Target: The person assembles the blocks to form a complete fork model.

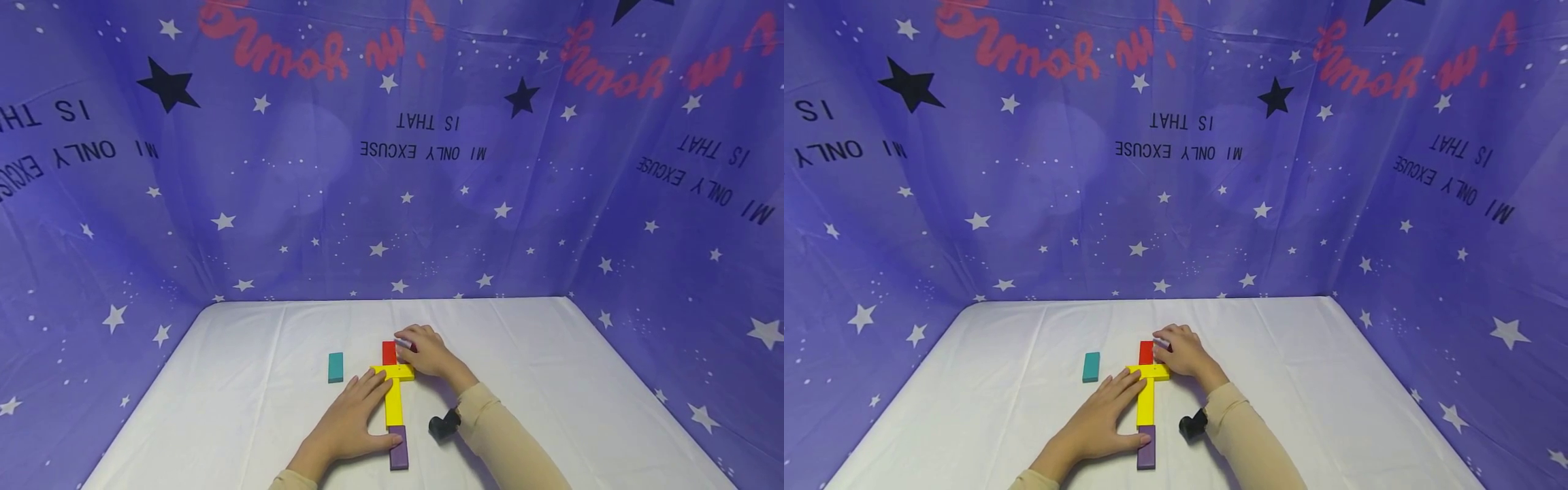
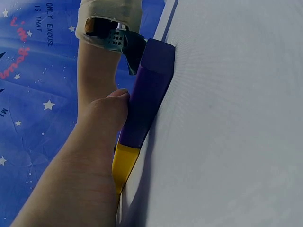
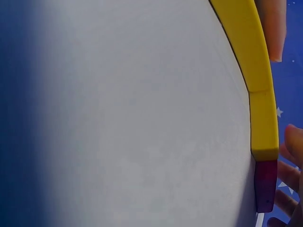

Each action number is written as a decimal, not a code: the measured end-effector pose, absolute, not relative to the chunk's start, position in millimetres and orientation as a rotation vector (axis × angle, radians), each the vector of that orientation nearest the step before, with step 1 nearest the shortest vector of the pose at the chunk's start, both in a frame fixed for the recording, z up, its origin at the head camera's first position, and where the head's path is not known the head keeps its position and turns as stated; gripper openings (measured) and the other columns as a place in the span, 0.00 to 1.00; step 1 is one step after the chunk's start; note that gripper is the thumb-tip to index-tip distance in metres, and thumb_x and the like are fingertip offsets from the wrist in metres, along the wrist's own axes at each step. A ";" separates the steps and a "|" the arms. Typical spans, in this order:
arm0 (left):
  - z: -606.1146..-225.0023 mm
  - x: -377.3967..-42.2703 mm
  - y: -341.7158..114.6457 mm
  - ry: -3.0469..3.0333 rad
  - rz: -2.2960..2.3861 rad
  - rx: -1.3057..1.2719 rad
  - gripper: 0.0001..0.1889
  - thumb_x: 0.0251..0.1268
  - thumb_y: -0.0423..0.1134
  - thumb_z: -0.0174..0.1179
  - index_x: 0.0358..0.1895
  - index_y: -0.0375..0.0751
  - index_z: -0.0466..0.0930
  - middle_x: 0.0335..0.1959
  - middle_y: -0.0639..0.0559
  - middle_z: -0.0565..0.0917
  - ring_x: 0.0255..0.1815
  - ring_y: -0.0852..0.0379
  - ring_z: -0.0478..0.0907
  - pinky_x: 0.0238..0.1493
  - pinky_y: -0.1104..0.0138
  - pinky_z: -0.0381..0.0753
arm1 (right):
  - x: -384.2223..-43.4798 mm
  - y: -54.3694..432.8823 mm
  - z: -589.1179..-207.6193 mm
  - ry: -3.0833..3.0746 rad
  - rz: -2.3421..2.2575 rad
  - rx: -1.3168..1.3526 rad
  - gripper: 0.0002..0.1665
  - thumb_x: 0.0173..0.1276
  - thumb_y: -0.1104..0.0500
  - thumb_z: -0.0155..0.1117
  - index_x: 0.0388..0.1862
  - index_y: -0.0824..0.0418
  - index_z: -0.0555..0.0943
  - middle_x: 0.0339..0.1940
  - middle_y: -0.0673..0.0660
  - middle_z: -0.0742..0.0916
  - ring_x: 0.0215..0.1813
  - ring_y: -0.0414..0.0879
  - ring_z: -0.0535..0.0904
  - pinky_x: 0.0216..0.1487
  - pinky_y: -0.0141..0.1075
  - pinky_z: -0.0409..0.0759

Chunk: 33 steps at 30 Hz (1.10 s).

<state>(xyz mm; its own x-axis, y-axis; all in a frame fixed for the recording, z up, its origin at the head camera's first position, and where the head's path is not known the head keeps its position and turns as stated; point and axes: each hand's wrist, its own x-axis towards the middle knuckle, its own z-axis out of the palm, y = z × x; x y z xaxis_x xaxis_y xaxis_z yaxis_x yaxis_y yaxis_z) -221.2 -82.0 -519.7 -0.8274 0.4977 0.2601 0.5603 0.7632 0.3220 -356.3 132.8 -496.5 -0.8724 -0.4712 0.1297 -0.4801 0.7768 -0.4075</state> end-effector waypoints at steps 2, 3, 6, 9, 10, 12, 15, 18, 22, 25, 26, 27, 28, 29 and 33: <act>-519.9 -221.2 -82.2 -2.784 -0.586 -0.850 0.52 0.53 0.81 0.48 0.75 0.49 0.64 0.78 0.52 0.63 0.81 0.48 0.55 0.79 0.48 0.57 | -355.8 134.8 -496.6 -2.928 0.691 0.785 0.25 0.74 0.47 0.57 0.67 0.51 0.77 0.64 0.53 0.79 0.67 0.54 0.69 0.68 0.56 0.68; -520.2 -221.2 -82.3 -2.779 -0.588 -0.852 0.52 0.53 0.81 0.48 0.75 0.49 0.64 0.78 0.52 0.63 0.81 0.48 0.55 0.79 0.48 0.57 | -355.5 135.7 -496.8 -2.922 0.694 0.785 0.25 0.74 0.47 0.57 0.67 0.51 0.76 0.64 0.53 0.79 0.67 0.54 0.69 0.68 0.56 0.68; -520.6 -221.6 -82.7 -2.779 -0.593 -0.853 0.52 0.54 0.81 0.49 0.75 0.49 0.64 0.78 0.52 0.63 0.81 0.48 0.54 0.79 0.48 0.57 | -354.6 137.4 -497.2 -2.916 0.713 0.783 0.25 0.75 0.46 0.56 0.67 0.50 0.76 0.66 0.53 0.78 0.69 0.54 0.69 0.68 0.56 0.67; -521.9 -222.1 -82.8 -2.792 -0.593 -0.846 0.52 0.54 0.81 0.49 0.76 0.50 0.63 0.79 0.53 0.61 0.81 0.49 0.53 0.80 0.49 0.56 | -352.7 138.7 -499.2 -2.912 0.720 0.777 0.26 0.76 0.44 0.54 0.68 0.50 0.75 0.68 0.52 0.77 0.71 0.54 0.68 0.71 0.56 0.66; -522.3 -222.2 -82.9 -2.794 -0.593 -0.845 0.52 0.54 0.81 0.49 0.76 0.50 0.62 0.79 0.53 0.61 0.82 0.49 0.53 0.80 0.49 0.56 | -351.9 139.2 -499.6 -2.911 0.726 0.773 0.26 0.76 0.44 0.54 0.69 0.49 0.75 0.69 0.52 0.77 0.72 0.54 0.67 0.71 0.57 0.65; -523.1 -222.3 -83.0 -2.792 -0.589 -0.839 0.51 0.55 0.81 0.48 0.76 0.51 0.62 0.79 0.53 0.61 0.82 0.49 0.53 0.80 0.49 0.56 | -350.2 140.0 -501.2 -2.905 0.728 0.765 0.26 0.76 0.44 0.54 0.69 0.49 0.75 0.69 0.52 0.77 0.73 0.54 0.67 0.72 0.57 0.64; -523.9 -222.5 -83.4 -2.788 -0.591 -0.831 0.49 0.56 0.80 0.47 0.76 0.52 0.63 0.79 0.54 0.61 0.82 0.49 0.53 0.80 0.50 0.56 | -347.2 141.4 -502.0 -2.889 0.762 0.757 0.26 0.76 0.45 0.55 0.69 0.50 0.74 0.69 0.53 0.77 0.73 0.55 0.67 0.72 0.59 0.64; -523.4 -222.3 -83.9 -2.801 -0.610 -0.814 0.47 0.59 0.78 0.47 0.76 0.53 0.62 0.79 0.55 0.61 0.82 0.50 0.52 0.80 0.50 0.57 | -344.8 142.8 -503.3 -2.875 0.765 0.759 0.26 0.76 0.46 0.55 0.69 0.51 0.74 0.69 0.53 0.77 0.73 0.55 0.67 0.71 0.59 0.65; -521.8 -221.7 -84.4 -2.809 -0.645 -0.780 0.42 0.64 0.74 0.46 0.76 0.54 0.63 0.79 0.56 0.61 0.81 0.50 0.53 0.79 0.50 0.60 | -341.3 146.0 -505.2 -2.869 0.744 0.771 0.27 0.75 0.46 0.56 0.69 0.51 0.74 0.69 0.53 0.77 0.73 0.55 0.67 0.71 0.58 0.66; -519.4 -221.2 -85.4 -2.759 -0.641 -0.755 0.37 0.69 0.67 0.48 0.74 0.51 0.65 0.77 0.53 0.64 0.80 0.49 0.56 0.77 0.49 0.63 | -338.1 147.8 -505.3 -2.869 0.737 0.779 0.29 0.73 0.45 0.57 0.70 0.51 0.73 0.70 0.53 0.76 0.74 0.55 0.66 0.71 0.58 0.65; -518.6 -221.2 -86.0 -2.742 -0.634 -0.741 0.35 0.70 0.65 0.49 0.74 0.51 0.66 0.77 0.53 0.65 0.80 0.49 0.57 0.76 0.49 0.64 | -337.0 148.2 -505.2 -2.865 0.737 0.784 0.30 0.73 0.44 0.58 0.70 0.51 0.73 0.70 0.53 0.76 0.74 0.55 0.66 0.72 0.58 0.65; -518.1 -221.4 -86.6 -2.724 -0.623 -0.725 0.33 0.71 0.63 0.50 0.73 0.50 0.67 0.76 0.52 0.66 0.79 0.49 0.59 0.76 0.49 0.65 | -335.9 148.5 -505.1 -2.864 0.735 0.791 0.31 0.73 0.44 0.58 0.71 0.51 0.72 0.71 0.53 0.76 0.75 0.55 0.66 0.72 0.58 0.65; -517.8 -221.9 -87.5 -2.708 -0.618 -0.704 0.32 0.71 0.60 0.51 0.73 0.50 0.68 0.75 0.52 0.67 0.78 0.48 0.60 0.75 0.49 0.66 | -334.9 148.8 -505.2 -2.864 0.730 0.797 0.32 0.72 0.43 0.58 0.72 0.51 0.71 0.72 0.53 0.75 0.75 0.54 0.65 0.73 0.58 0.64; -517.3 -222.6 -88.7 -2.695 -0.614 -0.682 0.31 0.71 0.58 0.53 0.72 0.50 0.68 0.75 0.52 0.68 0.78 0.48 0.61 0.75 0.49 0.66 | -333.9 149.0 -505.0 -2.868 0.727 0.803 0.33 0.72 0.42 0.59 0.72 0.51 0.71 0.73 0.53 0.74 0.76 0.54 0.65 0.74 0.58 0.63; -518.3 -226.6 -97.0 -2.626 -0.606 -0.598 0.30 0.66 0.51 0.60 0.71 0.49 0.70 0.73 0.51 0.71 0.76 0.47 0.65 0.73 0.48 0.68 | -329.4 148.3 -506.1 -2.881 0.725 0.840 0.38 0.70 0.37 0.58 0.74 0.51 0.68 0.76 0.52 0.71 0.79 0.54 0.61 0.76 0.59 0.60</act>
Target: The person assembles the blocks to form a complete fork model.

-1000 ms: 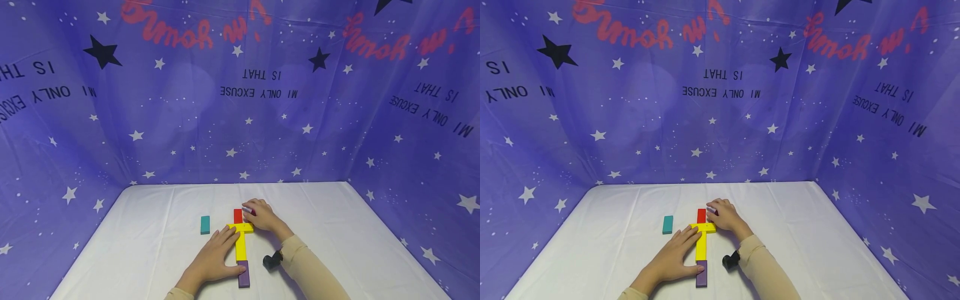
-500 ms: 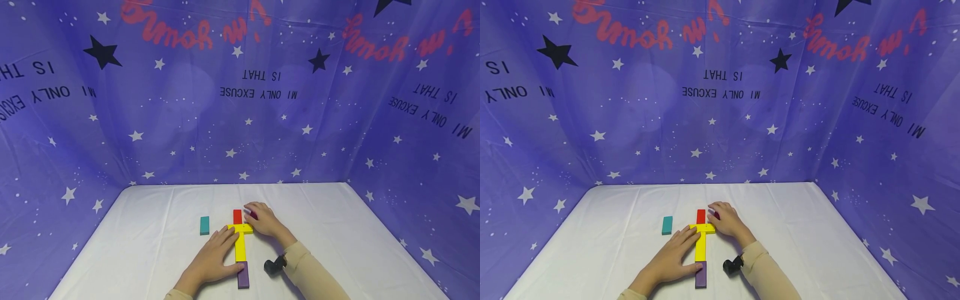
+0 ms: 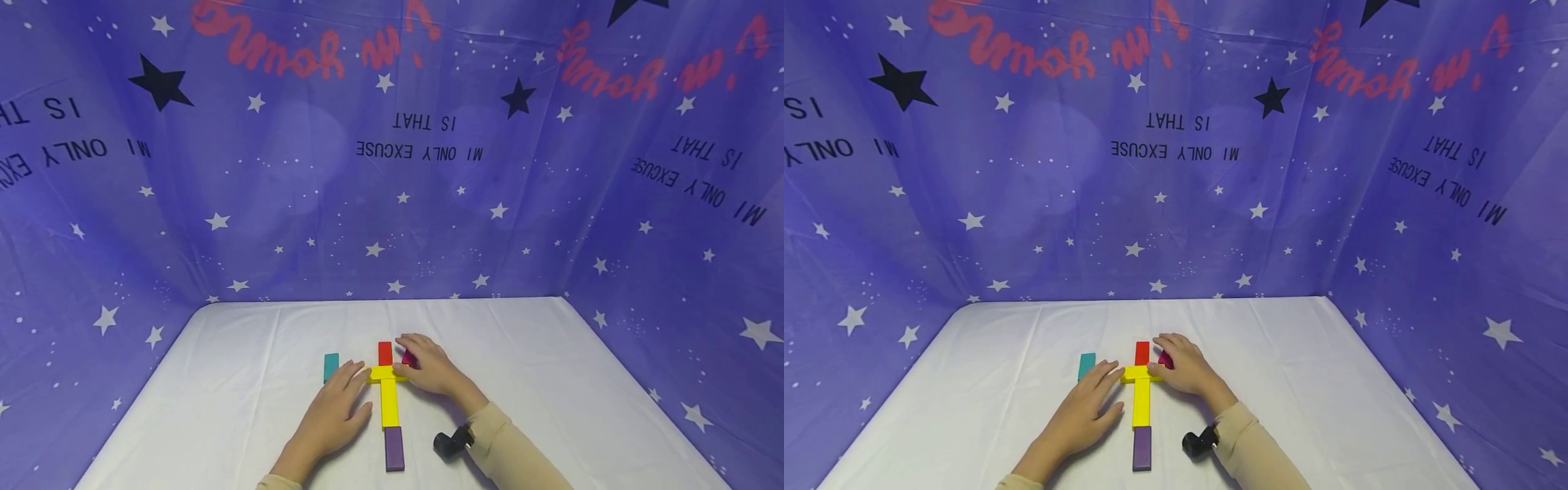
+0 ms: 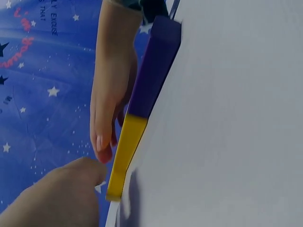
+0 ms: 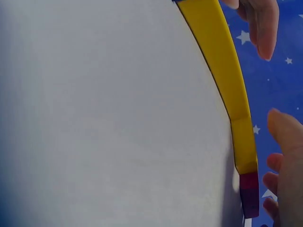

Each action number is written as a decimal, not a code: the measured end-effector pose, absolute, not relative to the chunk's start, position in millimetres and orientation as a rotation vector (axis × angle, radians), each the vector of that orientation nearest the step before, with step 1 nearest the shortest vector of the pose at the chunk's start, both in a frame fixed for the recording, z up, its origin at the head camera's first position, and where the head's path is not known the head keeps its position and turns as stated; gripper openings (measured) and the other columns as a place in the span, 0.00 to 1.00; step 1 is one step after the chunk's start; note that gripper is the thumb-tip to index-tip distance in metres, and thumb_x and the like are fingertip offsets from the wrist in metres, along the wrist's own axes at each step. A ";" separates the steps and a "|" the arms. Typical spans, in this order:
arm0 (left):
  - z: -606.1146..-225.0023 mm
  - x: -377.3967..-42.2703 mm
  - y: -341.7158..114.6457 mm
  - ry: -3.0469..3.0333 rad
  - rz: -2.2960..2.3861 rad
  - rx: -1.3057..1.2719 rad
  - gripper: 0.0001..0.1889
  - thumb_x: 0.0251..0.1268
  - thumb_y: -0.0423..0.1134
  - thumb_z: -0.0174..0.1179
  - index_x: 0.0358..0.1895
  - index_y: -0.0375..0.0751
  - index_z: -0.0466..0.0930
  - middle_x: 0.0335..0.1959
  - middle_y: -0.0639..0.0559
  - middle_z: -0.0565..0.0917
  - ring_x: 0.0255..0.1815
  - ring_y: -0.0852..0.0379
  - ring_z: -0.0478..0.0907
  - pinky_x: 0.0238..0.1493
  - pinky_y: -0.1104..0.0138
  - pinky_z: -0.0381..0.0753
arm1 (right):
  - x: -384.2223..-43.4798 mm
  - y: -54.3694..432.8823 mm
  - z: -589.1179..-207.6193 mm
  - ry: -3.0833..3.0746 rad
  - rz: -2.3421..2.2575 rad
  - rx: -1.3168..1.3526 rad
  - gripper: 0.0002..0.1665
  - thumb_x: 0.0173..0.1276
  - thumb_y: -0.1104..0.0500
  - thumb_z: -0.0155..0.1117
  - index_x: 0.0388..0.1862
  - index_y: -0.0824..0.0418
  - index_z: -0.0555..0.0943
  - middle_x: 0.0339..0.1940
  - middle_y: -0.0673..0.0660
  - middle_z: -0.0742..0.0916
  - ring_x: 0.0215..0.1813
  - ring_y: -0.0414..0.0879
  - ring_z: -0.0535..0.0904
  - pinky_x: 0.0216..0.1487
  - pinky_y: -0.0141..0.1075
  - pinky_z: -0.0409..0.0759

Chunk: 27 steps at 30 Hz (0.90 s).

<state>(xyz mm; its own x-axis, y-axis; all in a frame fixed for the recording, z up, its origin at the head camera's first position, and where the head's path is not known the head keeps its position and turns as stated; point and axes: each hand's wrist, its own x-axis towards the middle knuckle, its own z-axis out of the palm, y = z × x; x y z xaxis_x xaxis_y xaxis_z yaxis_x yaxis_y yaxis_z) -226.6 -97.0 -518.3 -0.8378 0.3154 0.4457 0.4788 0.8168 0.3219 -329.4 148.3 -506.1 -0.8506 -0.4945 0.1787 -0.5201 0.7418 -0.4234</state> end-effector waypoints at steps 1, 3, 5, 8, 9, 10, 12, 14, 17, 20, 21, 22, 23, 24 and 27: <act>-518.4 -227.9 -99.8 -2.601 -0.607 -0.581 0.31 0.64 0.49 0.62 0.70 0.48 0.71 0.72 0.50 0.72 0.75 0.46 0.65 0.73 0.47 0.68 | -328.6 148.0 -506.9 -2.884 0.721 0.851 0.40 0.69 0.36 0.58 0.75 0.50 0.68 0.76 0.52 0.70 0.79 0.54 0.60 0.77 0.60 0.59; -518.8 -230.7 -105.6 -2.552 -0.604 -0.553 0.31 0.62 0.46 0.64 0.69 0.45 0.72 0.70 0.48 0.73 0.74 0.45 0.66 0.73 0.47 0.68 | -326.4 147.2 -508.0 -2.897 0.703 0.875 0.42 0.68 0.33 0.57 0.76 0.48 0.66 0.78 0.51 0.69 0.80 0.54 0.58 0.77 0.60 0.58; -518.7 -233.4 -111.9 -2.523 -0.604 -0.520 0.31 0.60 0.44 0.65 0.68 0.43 0.73 0.69 0.46 0.74 0.74 0.43 0.67 0.74 0.46 0.67 | -324.2 146.6 -509.0 -2.908 0.683 0.903 0.44 0.67 0.30 0.56 0.76 0.47 0.65 0.79 0.51 0.67 0.81 0.55 0.57 0.78 0.61 0.57; -518.1 -236.0 -121.2 -2.524 -0.608 -0.468 0.31 0.60 0.43 0.65 0.68 0.41 0.72 0.69 0.44 0.73 0.74 0.41 0.66 0.75 0.45 0.64 | -320.7 145.7 -509.5 -2.918 0.648 0.940 0.45 0.66 0.29 0.54 0.78 0.46 0.63 0.80 0.50 0.64 0.81 0.56 0.55 0.78 0.61 0.56; -517.8 -236.7 -124.2 -2.534 -0.612 -0.448 0.31 0.61 0.43 0.64 0.68 0.41 0.72 0.69 0.43 0.73 0.74 0.41 0.65 0.75 0.45 0.64 | -319.5 145.5 -509.5 -2.921 0.643 0.949 0.46 0.66 0.28 0.54 0.78 0.46 0.62 0.81 0.50 0.64 0.81 0.56 0.55 0.78 0.61 0.55; -517.4 -237.4 -126.9 -2.544 -0.619 -0.429 0.31 0.61 0.43 0.64 0.68 0.40 0.71 0.69 0.43 0.73 0.74 0.40 0.65 0.76 0.45 0.63 | -318.4 145.2 -509.3 -2.920 0.646 0.959 0.46 0.66 0.28 0.54 0.78 0.46 0.62 0.81 0.51 0.63 0.81 0.56 0.55 0.78 0.61 0.55; -516.9 -238.9 -131.9 -2.569 -0.631 -0.390 0.31 0.62 0.43 0.63 0.69 0.39 0.70 0.70 0.42 0.72 0.74 0.40 0.64 0.76 0.44 0.63 | -316.1 144.3 -508.7 -2.928 0.640 0.967 0.47 0.66 0.27 0.54 0.78 0.46 0.62 0.81 0.50 0.62 0.82 0.55 0.54 0.79 0.60 0.54; -516.5 -240.6 -136.2 -2.586 -0.646 -0.358 0.32 0.63 0.43 0.63 0.70 0.38 0.69 0.70 0.41 0.72 0.74 0.39 0.64 0.75 0.44 0.62 | -314.0 143.0 -508.6 -2.938 0.630 0.969 0.48 0.66 0.26 0.52 0.79 0.45 0.61 0.82 0.50 0.61 0.82 0.54 0.52 0.79 0.59 0.53; -516.0 -243.9 -141.4 -2.596 -0.655 -0.322 0.33 0.63 0.43 0.62 0.70 0.37 0.68 0.70 0.39 0.71 0.74 0.37 0.64 0.76 0.43 0.62 | -311.3 140.5 -509.3 -2.942 0.606 0.976 0.49 0.65 0.24 0.51 0.79 0.44 0.60 0.82 0.49 0.60 0.83 0.54 0.51 0.80 0.59 0.52; -515.2 -247.8 -145.0 -2.597 -0.657 -0.311 0.33 0.63 0.44 0.62 0.70 0.35 0.67 0.71 0.37 0.70 0.74 0.36 0.63 0.76 0.43 0.61 | -309.4 138.4 -510.3 -2.942 0.580 0.978 0.49 0.65 0.23 0.50 0.79 0.44 0.60 0.82 0.48 0.60 0.83 0.53 0.50 0.80 0.60 0.51; -515.1 -249.5 -146.1 -2.603 -0.658 -0.306 0.33 0.63 0.44 0.62 0.70 0.35 0.67 0.71 0.36 0.70 0.74 0.35 0.63 0.76 0.43 0.60 | -308.7 138.0 -510.5 -2.947 0.572 0.975 0.49 0.65 0.23 0.50 0.79 0.43 0.60 0.82 0.48 0.60 0.83 0.53 0.50 0.80 0.60 0.51; -514.8 -250.9 -147.1 -2.609 -0.659 -0.305 0.34 0.63 0.45 0.62 0.70 0.34 0.67 0.71 0.36 0.70 0.74 0.35 0.63 0.76 0.43 0.61 | -308.0 137.7 -510.7 -2.953 0.565 0.969 0.49 0.65 0.23 0.50 0.79 0.42 0.60 0.82 0.48 0.60 0.83 0.53 0.50 0.80 0.60 0.51; -514.4 -252.2 -147.9 -2.618 -0.661 -0.303 0.34 0.64 0.45 0.62 0.70 0.34 0.67 0.71 0.36 0.69 0.74 0.35 0.63 0.76 0.43 0.61 | -307.3 137.5 -510.6 -2.959 0.561 0.964 0.48 0.65 0.23 0.49 0.79 0.42 0.59 0.82 0.48 0.59 0.83 0.53 0.50 0.80 0.59 0.50; -513.9 -253.6 -148.8 -2.632 -0.666 -0.302 0.34 0.64 0.45 0.62 0.71 0.34 0.67 0.72 0.36 0.69 0.74 0.35 0.62 0.76 0.43 0.60 | -306.6 137.3 -510.4 -2.966 0.559 0.958 0.48 0.65 0.23 0.49 0.79 0.41 0.59 0.82 0.48 0.59 0.83 0.53 0.49 0.80 0.59 0.50; -512.2 -257.1 -151.1 -2.678 -0.681 -0.304 0.34 0.66 0.47 0.61 0.72 0.36 0.65 0.73 0.37 0.67 0.75 0.35 0.61 0.76 0.42 0.60 | -304.9 137.0 -509.7 -2.981 0.566 0.948 0.48 0.65 0.23 0.49 0.79 0.41 0.59 0.82 0.48 0.59 0.83 0.54 0.49 0.81 0.59 0.50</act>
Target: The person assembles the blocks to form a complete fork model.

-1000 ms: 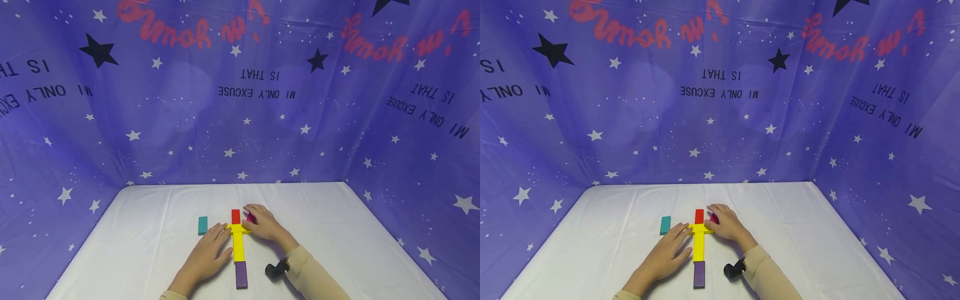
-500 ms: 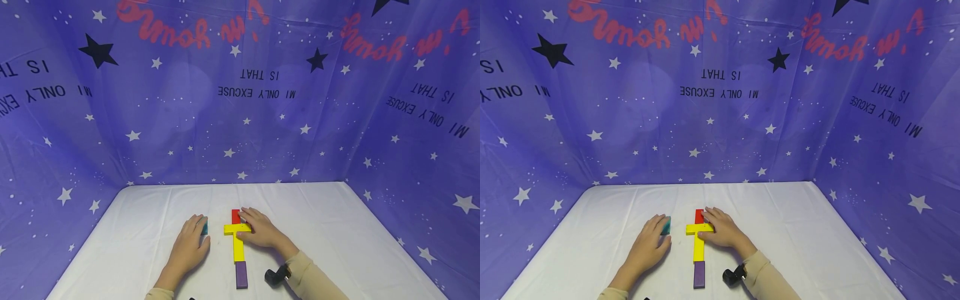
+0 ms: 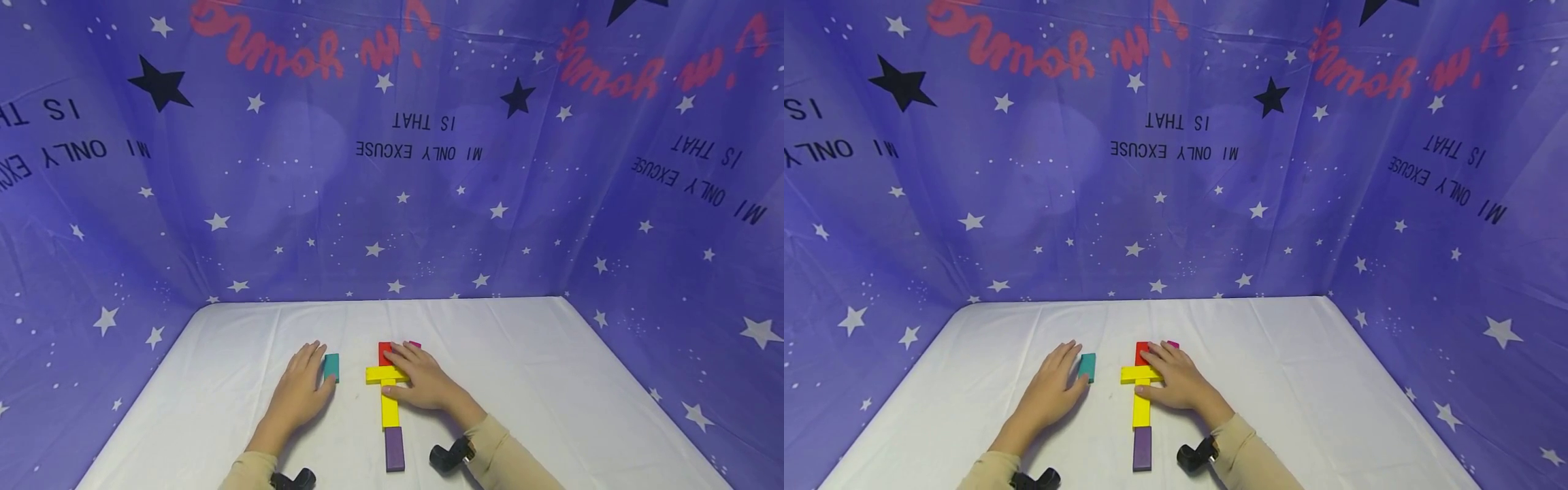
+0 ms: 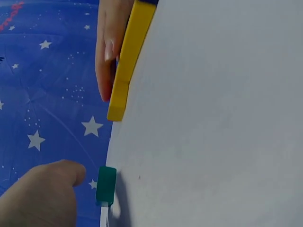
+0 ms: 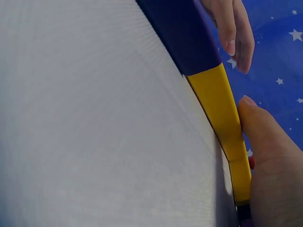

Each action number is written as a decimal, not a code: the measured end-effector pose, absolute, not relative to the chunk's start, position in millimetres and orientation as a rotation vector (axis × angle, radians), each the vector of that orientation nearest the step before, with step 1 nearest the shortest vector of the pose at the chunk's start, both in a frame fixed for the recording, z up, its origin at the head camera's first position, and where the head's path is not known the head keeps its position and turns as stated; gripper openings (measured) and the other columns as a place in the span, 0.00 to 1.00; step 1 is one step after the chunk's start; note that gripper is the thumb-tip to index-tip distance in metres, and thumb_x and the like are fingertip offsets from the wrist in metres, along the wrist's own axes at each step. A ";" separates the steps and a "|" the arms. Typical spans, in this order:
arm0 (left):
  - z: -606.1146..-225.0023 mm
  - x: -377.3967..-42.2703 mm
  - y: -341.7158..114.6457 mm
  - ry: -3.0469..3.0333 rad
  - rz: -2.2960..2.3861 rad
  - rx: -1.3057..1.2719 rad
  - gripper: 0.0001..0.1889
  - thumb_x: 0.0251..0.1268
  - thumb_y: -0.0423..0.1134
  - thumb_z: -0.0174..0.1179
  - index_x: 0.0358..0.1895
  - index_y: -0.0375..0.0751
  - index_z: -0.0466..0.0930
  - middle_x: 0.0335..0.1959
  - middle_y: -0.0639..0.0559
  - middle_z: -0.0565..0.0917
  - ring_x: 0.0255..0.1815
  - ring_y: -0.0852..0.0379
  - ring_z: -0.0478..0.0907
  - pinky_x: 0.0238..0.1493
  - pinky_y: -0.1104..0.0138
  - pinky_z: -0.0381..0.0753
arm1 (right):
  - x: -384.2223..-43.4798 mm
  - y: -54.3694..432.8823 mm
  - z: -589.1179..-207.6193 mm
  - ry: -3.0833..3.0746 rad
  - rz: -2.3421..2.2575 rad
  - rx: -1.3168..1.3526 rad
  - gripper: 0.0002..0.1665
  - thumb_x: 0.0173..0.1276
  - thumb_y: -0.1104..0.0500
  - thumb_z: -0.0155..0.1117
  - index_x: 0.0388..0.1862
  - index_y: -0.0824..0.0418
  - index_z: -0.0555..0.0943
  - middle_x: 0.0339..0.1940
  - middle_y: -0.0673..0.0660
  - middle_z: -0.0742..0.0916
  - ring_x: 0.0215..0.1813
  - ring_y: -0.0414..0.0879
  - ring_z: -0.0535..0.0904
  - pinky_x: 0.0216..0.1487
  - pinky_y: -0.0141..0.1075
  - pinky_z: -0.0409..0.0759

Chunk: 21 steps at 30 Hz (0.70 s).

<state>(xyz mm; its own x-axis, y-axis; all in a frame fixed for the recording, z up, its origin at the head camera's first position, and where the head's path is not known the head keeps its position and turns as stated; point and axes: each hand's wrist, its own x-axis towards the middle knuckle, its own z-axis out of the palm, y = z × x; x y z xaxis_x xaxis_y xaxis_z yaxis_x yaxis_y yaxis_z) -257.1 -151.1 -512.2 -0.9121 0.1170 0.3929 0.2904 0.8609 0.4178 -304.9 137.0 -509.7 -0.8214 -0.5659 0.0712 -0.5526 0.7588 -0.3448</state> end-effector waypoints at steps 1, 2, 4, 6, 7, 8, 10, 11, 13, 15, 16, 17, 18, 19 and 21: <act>-511.4 -257.9 -151.4 -2.693 -0.687 -0.308 0.34 0.66 0.48 0.61 0.72 0.36 0.65 0.74 0.37 0.66 0.76 0.35 0.60 0.76 0.42 0.60 | -304.6 137.0 -509.5 2.909 -0.554 -0.925 0.48 0.65 0.23 0.49 0.79 0.41 0.59 0.82 0.48 0.59 0.83 0.54 0.49 0.81 0.59 0.50; -510.6 -258.9 -151.8 -2.709 -0.694 -0.313 0.35 0.67 0.48 0.61 0.73 0.37 0.65 0.74 0.38 0.66 0.76 0.35 0.60 0.76 0.42 0.59 | -304.4 137.0 -509.4 2.907 -0.557 -0.924 0.48 0.65 0.23 0.49 0.79 0.41 0.59 0.82 0.48 0.59 0.83 0.54 0.49 0.81 0.59 0.49; -509.6 -260.9 -152.3 -2.737 -0.705 -0.323 0.34 0.68 0.49 0.60 0.73 0.38 0.64 0.75 0.39 0.66 0.77 0.36 0.59 0.77 0.42 0.58 | -304.2 137.1 -509.6 2.905 -0.560 -0.922 0.48 0.65 0.23 0.50 0.79 0.41 0.59 0.82 0.48 0.59 0.83 0.54 0.49 0.81 0.59 0.49; -508.0 -262.2 -152.5 -2.764 -0.722 -0.331 0.34 0.68 0.50 0.60 0.73 0.40 0.65 0.75 0.40 0.66 0.77 0.37 0.59 0.77 0.42 0.57 | -304.1 137.3 -509.9 2.905 -0.558 -0.919 0.48 0.65 0.24 0.50 0.79 0.41 0.59 0.82 0.48 0.59 0.83 0.53 0.49 0.81 0.59 0.49; -507.4 -262.8 -152.6 -2.777 -0.727 -0.339 0.34 0.68 0.50 0.60 0.73 0.41 0.65 0.75 0.41 0.66 0.77 0.38 0.59 0.78 0.43 0.57 | -304.1 137.1 -510.1 2.905 -0.555 -0.920 0.47 0.65 0.24 0.50 0.79 0.41 0.59 0.82 0.48 0.59 0.83 0.53 0.49 0.81 0.59 0.49; -506.8 -263.3 -152.7 -2.788 -0.735 -0.346 0.34 0.68 0.50 0.60 0.73 0.41 0.65 0.75 0.41 0.66 0.78 0.38 0.59 0.78 0.43 0.57 | -304.0 137.0 -510.2 2.904 -0.553 -0.919 0.47 0.65 0.24 0.50 0.79 0.41 0.59 0.82 0.48 0.59 0.83 0.53 0.49 0.81 0.59 0.49; -505.7 -264.3 -152.8 -2.802 -0.751 -0.360 0.34 0.67 0.50 0.61 0.73 0.42 0.65 0.75 0.41 0.66 0.78 0.39 0.58 0.78 0.43 0.57 | -303.9 137.0 -510.3 2.905 -0.554 -0.917 0.47 0.65 0.24 0.50 0.79 0.41 0.59 0.82 0.47 0.59 0.83 0.52 0.49 0.81 0.59 0.49; -505.1 -264.9 -152.9 -2.809 -0.759 -0.367 0.34 0.67 0.50 0.61 0.73 0.42 0.65 0.75 0.41 0.66 0.78 0.38 0.58 0.78 0.43 0.57 | -303.8 137.0 -510.2 2.904 -0.554 -0.918 0.47 0.65 0.24 0.50 0.79 0.41 0.59 0.82 0.47 0.59 0.83 0.52 0.49 0.81 0.59 0.49; -504.4 -266.3 -153.4 -2.815 -0.763 -0.381 0.34 0.67 0.50 0.62 0.73 0.42 0.65 0.75 0.41 0.67 0.78 0.38 0.58 0.78 0.43 0.57 | -303.9 137.0 -510.2 2.901 -0.556 -0.917 0.48 0.65 0.23 0.50 0.79 0.41 0.59 0.82 0.47 0.59 0.83 0.53 0.48 0.81 0.59 0.49; -503.9 -267.8 -154.5 -2.822 -0.759 -0.394 0.34 0.67 0.50 0.62 0.73 0.41 0.65 0.74 0.41 0.68 0.78 0.38 0.58 0.77 0.43 0.58 | -303.8 137.2 -510.1 2.898 -0.558 -0.915 0.48 0.65 0.23 0.50 0.79 0.41 0.59 0.82 0.47 0.59 0.83 0.52 0.48 0.81 0.58 0.49; -503.7 -268.3 -155.3 -2.825 -0.754 -0.402 0.34 0.67 0.49 0.62 0.73 0.41 0.65 0.74 0.41 0.68 0.78 0.38 0.58 0.77 0.43 0.58 | -303.8 137.2 -510.2 2.897 -0.558 -0.916 0.48 0.65 0.23 0.49 0.79 0.41 0.59 0.82 0.48 0.59 0.83 0.53 0.48 0.81 0.58 0.49; -503.4 -268.8 -155.9 -2.828 -0.751 -0.407 0.34 0.67 0.49 0.62 0.73 0.41 0.66 0.73 0.41 0.69 0.78 0.37 0.59 0.77 0.43 0.58 | -304.0 137.2 -510.2 2.897 -0.555 -0.916 0.48 0.65 0.23 0.49 0.79 0.41 0.59 0.82 0.47 0.59 0.83 0.53 0.48 0.81 0.58 0.49; -503.0 -269.1 -156.4 -2.830 -0.750 -0.415 0.33 0.67 0.49 0.62 0.72 0.41 0.66 0.73 0.41 0.70 0.77 0.37 0.59 0.77 0.42 0.58 | -304.0 137.2 -510.1 2.896 -0.555 -0.914 0.48 0.64 0.23 0.49 0.79 0.40 0.59 0.82 0.47 0.59 0.83 0.53 0.48 0.81 0.58 0.49; -502.7 -269.3 -157.0 -2.832 -0.750 -0.422 0.33 0.67 0.49 0.62 0.72 0.41 0.67 0.72 0.41 0.71 0.77 0.37 0.60 0.77 0.43 0.58 | -304.0 137.2 -509.9 2.894 -0.556 -0.913 0.48 0.64 0.23 0.49 0.79 0.40 0.59 0.82 0.47 0.59 0.83 0.53 0.48 0.81 0.58 0.49; -501.7 -269.4 -157.9 -2.825 -0.759 -0.440 0.31 0.67 0.47 0.63 0.70 0.40 0.69 0.71 0.41 0.72 0.76 0.37 0.61 0.76 0.42 0.59 | -304.1 137.3 -509.5 2.895 -0.561 -0.912 0.48 0.64 0.23 0.50 0.79 0.41 0.59 0.82 0.47 0.59 0.83 0.53 0.48 0.81 0.59 0.49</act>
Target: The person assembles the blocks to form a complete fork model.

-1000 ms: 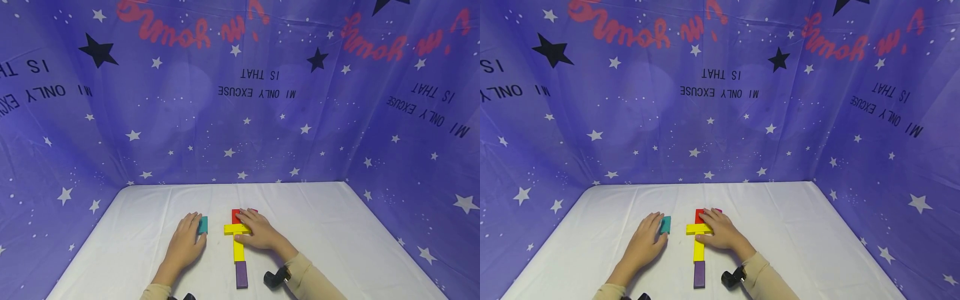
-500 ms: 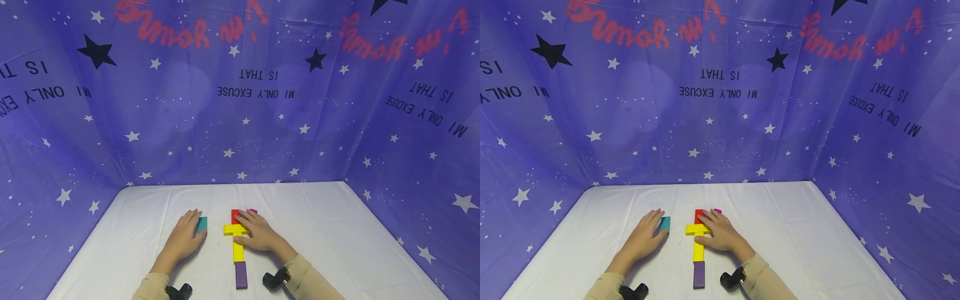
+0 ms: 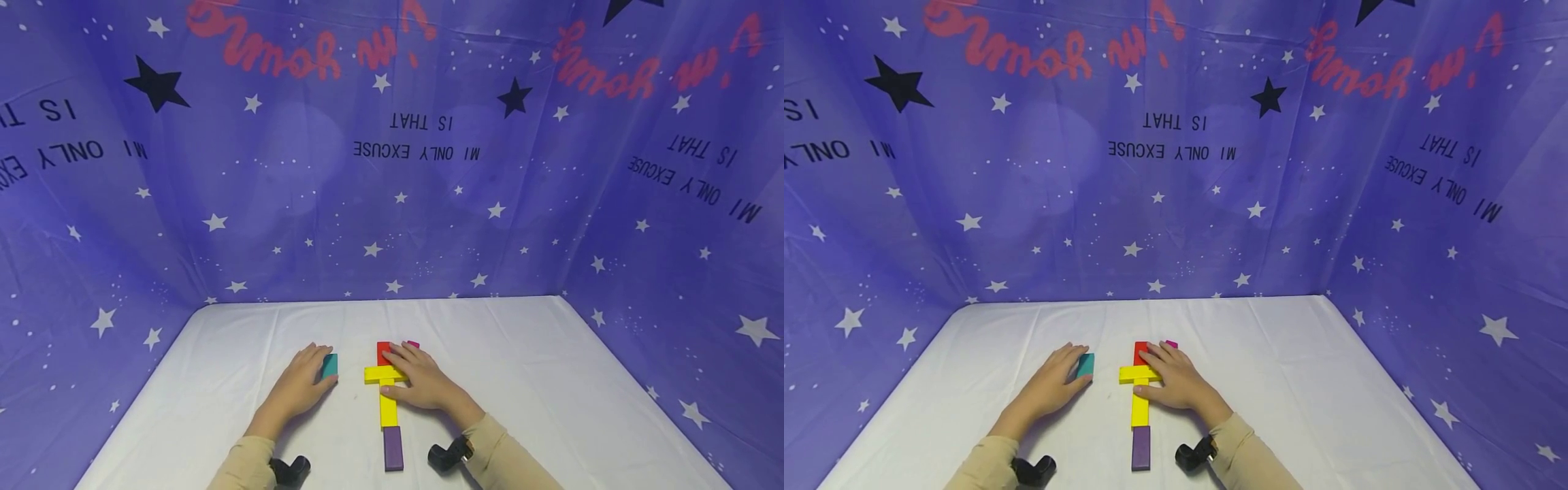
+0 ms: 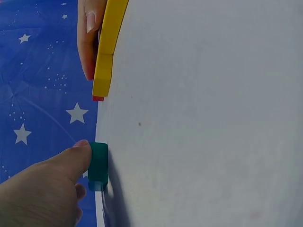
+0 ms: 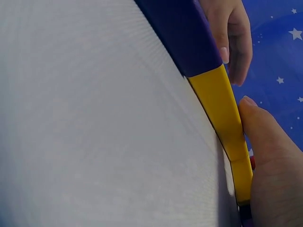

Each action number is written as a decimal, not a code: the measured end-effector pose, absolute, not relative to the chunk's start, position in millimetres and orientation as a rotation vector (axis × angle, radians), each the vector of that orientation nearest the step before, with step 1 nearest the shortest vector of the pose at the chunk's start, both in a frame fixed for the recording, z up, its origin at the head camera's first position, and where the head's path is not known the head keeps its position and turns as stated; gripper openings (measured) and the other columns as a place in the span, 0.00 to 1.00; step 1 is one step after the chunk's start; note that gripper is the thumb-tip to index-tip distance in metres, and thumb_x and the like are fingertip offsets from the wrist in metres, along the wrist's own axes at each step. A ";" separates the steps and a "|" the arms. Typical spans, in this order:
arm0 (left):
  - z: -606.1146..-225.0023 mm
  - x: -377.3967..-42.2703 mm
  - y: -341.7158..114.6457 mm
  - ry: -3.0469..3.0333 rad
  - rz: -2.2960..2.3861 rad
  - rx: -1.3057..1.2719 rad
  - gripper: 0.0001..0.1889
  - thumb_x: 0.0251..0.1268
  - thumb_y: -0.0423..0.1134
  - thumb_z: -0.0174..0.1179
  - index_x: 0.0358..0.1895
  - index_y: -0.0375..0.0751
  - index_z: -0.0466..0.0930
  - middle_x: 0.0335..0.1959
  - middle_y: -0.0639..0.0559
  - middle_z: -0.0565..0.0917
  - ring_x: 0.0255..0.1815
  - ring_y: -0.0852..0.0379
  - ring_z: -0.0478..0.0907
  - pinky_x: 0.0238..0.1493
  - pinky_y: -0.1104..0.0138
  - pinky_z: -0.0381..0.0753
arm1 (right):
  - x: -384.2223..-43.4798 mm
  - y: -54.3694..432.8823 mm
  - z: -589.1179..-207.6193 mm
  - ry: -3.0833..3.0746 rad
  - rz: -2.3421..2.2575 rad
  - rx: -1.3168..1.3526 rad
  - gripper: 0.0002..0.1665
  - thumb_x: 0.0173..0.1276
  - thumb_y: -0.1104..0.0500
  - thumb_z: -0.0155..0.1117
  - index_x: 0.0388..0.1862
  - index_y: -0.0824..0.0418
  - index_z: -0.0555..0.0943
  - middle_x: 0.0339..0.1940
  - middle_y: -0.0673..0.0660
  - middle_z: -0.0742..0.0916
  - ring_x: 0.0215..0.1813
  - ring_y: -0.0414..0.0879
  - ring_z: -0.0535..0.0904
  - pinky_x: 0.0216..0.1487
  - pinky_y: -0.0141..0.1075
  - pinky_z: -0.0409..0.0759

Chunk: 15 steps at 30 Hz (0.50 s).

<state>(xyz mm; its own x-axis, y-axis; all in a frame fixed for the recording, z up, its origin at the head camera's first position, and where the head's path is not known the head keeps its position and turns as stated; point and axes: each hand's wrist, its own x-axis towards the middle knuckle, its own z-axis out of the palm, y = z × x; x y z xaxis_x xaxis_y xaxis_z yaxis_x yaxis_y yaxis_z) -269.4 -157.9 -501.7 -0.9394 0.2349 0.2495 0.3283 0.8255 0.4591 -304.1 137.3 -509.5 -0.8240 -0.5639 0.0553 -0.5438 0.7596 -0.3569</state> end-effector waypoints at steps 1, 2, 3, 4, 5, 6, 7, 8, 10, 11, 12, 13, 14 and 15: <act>-501.2 -269.5 -158.0 -2.827 -0.765 -0.444 0.31 0.67 0.47 0.63 0.70 0.40 0.69 0.70 0.41 0.73 0.76 0.37 0.61 0.76 0.42 0.59 | -304.2 137.4 -509.4 2.895 -0.564 -0.912 0.48 0.64 0.23 0.50 0.79 0.41 0.59 0.82 0.47 0.59 0.83 0.53 0.48 0.81 0.59 0.49; -500.4 -269.2 -158.0 -2.828 -0.772 -0.449 0.31 0.67 0.47 0.63 0.69 0.39 0.70 0.70 0.41 0.73 0.76 0.37 0.61 0.77 0.42 0.59 | -304.4 137.5 -509.3 2.895 -0.565 -0.911 0.48 0.64 0.23 0.50 0.79 0.41 0.59 0.82 0.47 0.59 0.83 0.53 0.48 0.81 0.59 0.49; -499.8 -269.0 -158.1 -2.831 -0.777 -0.453 0.30 0.67 0.47 0.63 0.69 0.39 0.70 0.69 0.41 0.74 0.76 0.37 0.61 0.77 0.43 0.59 | -304.3 137.6 -509.2 2.895 -0.564 -0.909 0.48 0.64 0.23 0.50 0.79 0.40 0.59 0.82 0.47 0.59 0.83 0.53 0.48 0.81 0.59 0.49; -499.4 -268.8 -158.1 -2.839 -0.780 -0.456 0.30 0.67 0.47 0.63 0.69 0.39 0.70 0.70 0.41 0.74 0.76 0.37 0.61 0.77 0.43 0.58 | -304.4 137.7 -509.4 2.895 -0.564 -0.909 0.48 0.64 0.23 0.50 0.79 0.40 0.59 0.82 0.47 0.59 0.83 0.53 0.48 0.81 0.58 0.49; -498.9 -268.5 -158.2 -2.847 -0.785 -0.456 0.30 0.67 0.47 0.63 0.69 0.39 0.70 0.70 0.40 0.74 0.76 0.37 0.61 0.78 0.43 0.57 | -304.6 137.7 -509.8 2.896 -0.562 -0.909 0.49 0.64 0.22 0.49 0.79 0.40 0.59 0.82 0.47 0.59 0.83 0.53 0.48 0.81 0.58 0.49; -498.7 -268.2 -158.4 -2.858 -0.788 -0.455 0.30 0.67 0.47 0.63 0.69 0.39 0.70 0.70 0.40 0.73 0.77 0.37 0.61 0.78 0.43 0.57 | -304.6 137.8 -510.0 2.896 -0.561 -0.909 0.49 0.64 0.22 0.49 0.79 0.41 0.59 0.82 0.47 0.59 0.83 0.53 0.48 0.81 0.58 0.49; -498.2 -268.1 -158.4 -2.869 -0.795 -0.453 0.30 0.67 0.47 0.63 0.69 0.39 0.70 0.70 0.41 0.73 0.77 0.37 0.60 0.78 0.43 0.56 | -304.6 137.8 -510.2 2.897 -0.559 -0.910 0.49 0.64 0.22 0.49 0.79 0.41 0.59 0.82 0.47 0.59 0.83 0.52 0.48 0.81 0.58 0.49; -498.0 -268.0 -158.6 -2.878 -0.808 -0.449 0.30 0.67 0.47 0.63 0.69 0.39 0.71 0.71 0.41 0.73 0.77 0.37 0.60 0.78 0.43 0.56 | -304.7 137.8 -510.4 2.897 -0.558 -0.910 0.49 0.64 0.22 0.49 0.79 0.41 0.59 0.82 0.47 0.59 0.83 0.52 0.48 0.81 0.58 0.49; -498.0 -268.2 -159.1 -2.893 -0.835 -0.444 0.29 0.68 0.46 0.62 0.69 0.40 0.71 0.72 0.41 0.71 0.78 0.37 0.58 0.77 0.42 0.56 | -304.8 137.9 -510.8 2.897 -0.562 -0.915 0.49 0.64 0.23 0.49 0.79 0.41 0.59 0.82 0.47 0.59 0.83 0.52 0.48 0.81 0.58 0.49; -497.8 -268.2 -159.5 -2.897 -0.847 -0.443 0.29 0.68 0.46 0.62 0.69 0.40 0.71 0.72 0.42 0.71 0.78 0.37 0.58 0.77 0.42 0.57 | -304.9 138.0 -511.1 2.898 -0.562 -0.918 0.49 0.64 0.23 0.49 0.79 0.41 0.59 0.82 0.47 0.59 0.83 0.52 0.48 0.81 0.58 0.49; -497.9 -268.4 -159.9 -2.900 -0.857 -0.445 0.28 0.68 0.46 0.62 0.69 0.40 0.72 0.72 0.42 0.71 0.78 0.37 0.58 0.77 0.41 0.57 | -304.9 138.1 -511.3 2.899 -0.562 -0.920 0.49 0.64 0.23 0.49 0.79 0.41 0.59 0.82 0.47 0.59 0.83 0.52 0.49 0.81 0.58 0.49; -497.6 -268.4 -160.3 -2.902 -0.865 -0.446 0.28 0.69 0.46 0.62 0.68 0.40 0.72 0.72 0.42 0.71 0.78 0.37 0.57 0.77 0.41 0.57 | -305.0 138.1 -511.5 2.901 -0.560 -0.924 0.49 0.64 0.23 0.49 0.79 0.41 0.59 0.82 0.47 0.59 0.83 0.52 0.49 0.81 0.58 0.50; -497.4 -268.2 -161.1 -2.903 -0.870 -0.444 0.27 0.69 0.45 0.61 0.68 0.41 0.73 0.72 0.42 0.71 0.78 0.37 0.57 0.77 0.41 0.57 | -305.3 138.1 -511.8 2.900 -0.559 -0.924 0.49 0.64 0.22 0.49 0.79 0.41 0.59 0.82 0.47 0.59 0.83 0.52 0.49 0.81 0.58 0.50; -497.4 -268.3 -161.7 -2.904 -0.872 -0.443 0.27 0.68 0.45 0.62 0.68 0.41 0.73 0.72 0.42 0.71 0.78 0.37 0.58 0.76 0.41 0.57 | -305.5 138.1 -512.1 2.900 -0.558 -0.924 0.49 0.64 0.22 0.49 0.79 0.41 0.59 0.82 0.47 0.59 0.83 0.52 0.48 0.81 0.58 0.50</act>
